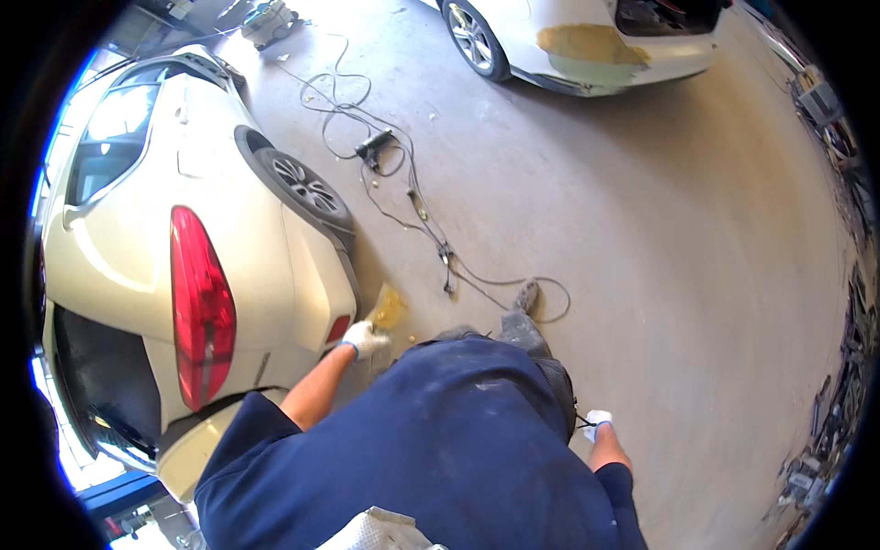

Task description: The person applies a beige body filler to the rear bumper of a white car using a metal spreader, smoothing the material across the surface. The person then walks to a tool cart, picks up a sanding tool, and returns to the car.

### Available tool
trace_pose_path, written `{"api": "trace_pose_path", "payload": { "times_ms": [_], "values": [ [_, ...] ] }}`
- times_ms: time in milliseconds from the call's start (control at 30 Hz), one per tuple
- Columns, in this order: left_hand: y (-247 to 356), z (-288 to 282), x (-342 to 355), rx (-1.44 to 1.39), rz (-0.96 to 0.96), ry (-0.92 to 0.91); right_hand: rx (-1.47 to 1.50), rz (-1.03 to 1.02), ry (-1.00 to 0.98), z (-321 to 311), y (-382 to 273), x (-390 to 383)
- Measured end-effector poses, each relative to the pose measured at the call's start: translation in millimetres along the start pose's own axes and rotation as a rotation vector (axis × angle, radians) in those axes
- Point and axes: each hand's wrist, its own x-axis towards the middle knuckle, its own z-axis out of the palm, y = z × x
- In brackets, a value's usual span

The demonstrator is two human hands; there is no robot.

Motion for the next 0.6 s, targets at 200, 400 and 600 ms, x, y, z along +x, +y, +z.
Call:
{"api": "trace_pose_path", "payload": {
  "times_ms": [200, 400, 600],
  "values": [
    [-23.1, -29.9, 40.6, -0.196, -0.173, 0.062, -0.081, -0.204, 0.407, -406.4, 12.4, 105.5],
    [-20.6, -78.7, 143.8, -0.232, -0.372, -0.095, 1.279, -0.167, 0.637, -822.3, -115.8, 195.1],
    [39.5, -311.5, 297.4, -0.351, -0.342, -0.260, 0.881, -0.299, 0.443, -1035.9, -194.4, 221.1]
  ]
}}
